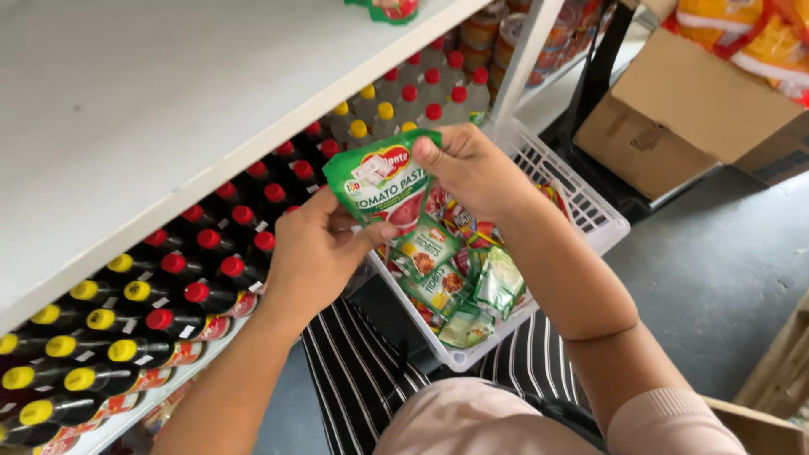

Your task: Organize pouches of tomato paste, pineapple tidbits, and soy sauce on a white pantry shelf.

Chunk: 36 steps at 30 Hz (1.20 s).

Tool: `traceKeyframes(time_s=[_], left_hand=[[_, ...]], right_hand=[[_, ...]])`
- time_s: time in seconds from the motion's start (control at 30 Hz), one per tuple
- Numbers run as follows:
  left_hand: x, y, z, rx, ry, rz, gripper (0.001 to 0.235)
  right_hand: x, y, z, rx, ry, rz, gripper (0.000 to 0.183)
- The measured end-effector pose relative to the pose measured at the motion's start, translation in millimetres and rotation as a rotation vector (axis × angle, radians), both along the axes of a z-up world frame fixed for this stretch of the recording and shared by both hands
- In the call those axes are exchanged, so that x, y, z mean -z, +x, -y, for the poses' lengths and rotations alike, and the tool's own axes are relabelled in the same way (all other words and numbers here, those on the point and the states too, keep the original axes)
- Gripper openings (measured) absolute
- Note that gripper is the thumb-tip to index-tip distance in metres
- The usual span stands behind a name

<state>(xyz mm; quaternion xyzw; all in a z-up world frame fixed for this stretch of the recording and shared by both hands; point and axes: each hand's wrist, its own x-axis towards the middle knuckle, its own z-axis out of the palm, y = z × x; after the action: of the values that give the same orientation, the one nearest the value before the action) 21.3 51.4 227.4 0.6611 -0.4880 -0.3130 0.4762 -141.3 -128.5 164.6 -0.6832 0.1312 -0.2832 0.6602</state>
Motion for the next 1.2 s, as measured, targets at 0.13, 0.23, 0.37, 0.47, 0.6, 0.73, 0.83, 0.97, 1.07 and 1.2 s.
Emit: traceKeyframes(time_s=[0.13, 0.23, 0.37, 0.47, 0.6, 0.73, 0.83, 0.97, 1.07, 1.2], left_hand=[[-23.2, 21.6, 12.1, -0.060, -0.126, 0.085, 0.034], [-51.5, 50.5, 28.2, -0.077, -0.321, 0.250, 0.030], [-88.0, 95.2, 61.9, -0.229, -0.412, 0.426, 0.018], [-101.2, 128.0, 94.5, -0.304, -0.421, 0.315, 0.015], [-94.1, 174.4, 143.3, -0.416, -0.386, 0.230, 0.012], [-69.1, 210.9, 185.4, -0.408, -0.380, 0.188, 0.011], [-56.5, 225.4, 213.6, -0.435, -0.342, 0.112, 0.013], [-50.1, 231.3, 234.3, -0.488, -0.259, 0.099, 0.014], [-43.8, 241.7, 249.9, -0.500, -0.232, 0.092, 0.014], [-43.7, 243.9, 256.8, -0.507, -0.206, 0.107, 0.014]], right_hand=[[-59.3, 26.4, 9.0, 0.013, -0.033, 0.027, 0.044], [-98.9, 50.6, 14.6, -0.058, 0.036, 0.161, 0.040], [-86.7, 100.3, 44.4, 0.020, -0.049, 0.325, 0.045], [-72.5, 136.7, 56.0, 0.221, -0.182, 0.274, 0.040], [-47.5, 181.5, 69.7, 0.432, -0.496, 0.206, 0.034], [-54.3, 183.1, 50.2, 0.544, -0.799, 0.167, 0.030], [-53.4, 181.7, 49.6, 0.598, -0.906, 0.097, 0.027], [-55.5, 179.7, 47.0, 0.585, -0.877, -0.003, 0.025], [-54.3, 180.8, 48.3, 0.573, -0.867, -0.067, 0.026], [-48.8, 181.4, 52.5, 0.561, -0.889, -0.093, 0.031]])
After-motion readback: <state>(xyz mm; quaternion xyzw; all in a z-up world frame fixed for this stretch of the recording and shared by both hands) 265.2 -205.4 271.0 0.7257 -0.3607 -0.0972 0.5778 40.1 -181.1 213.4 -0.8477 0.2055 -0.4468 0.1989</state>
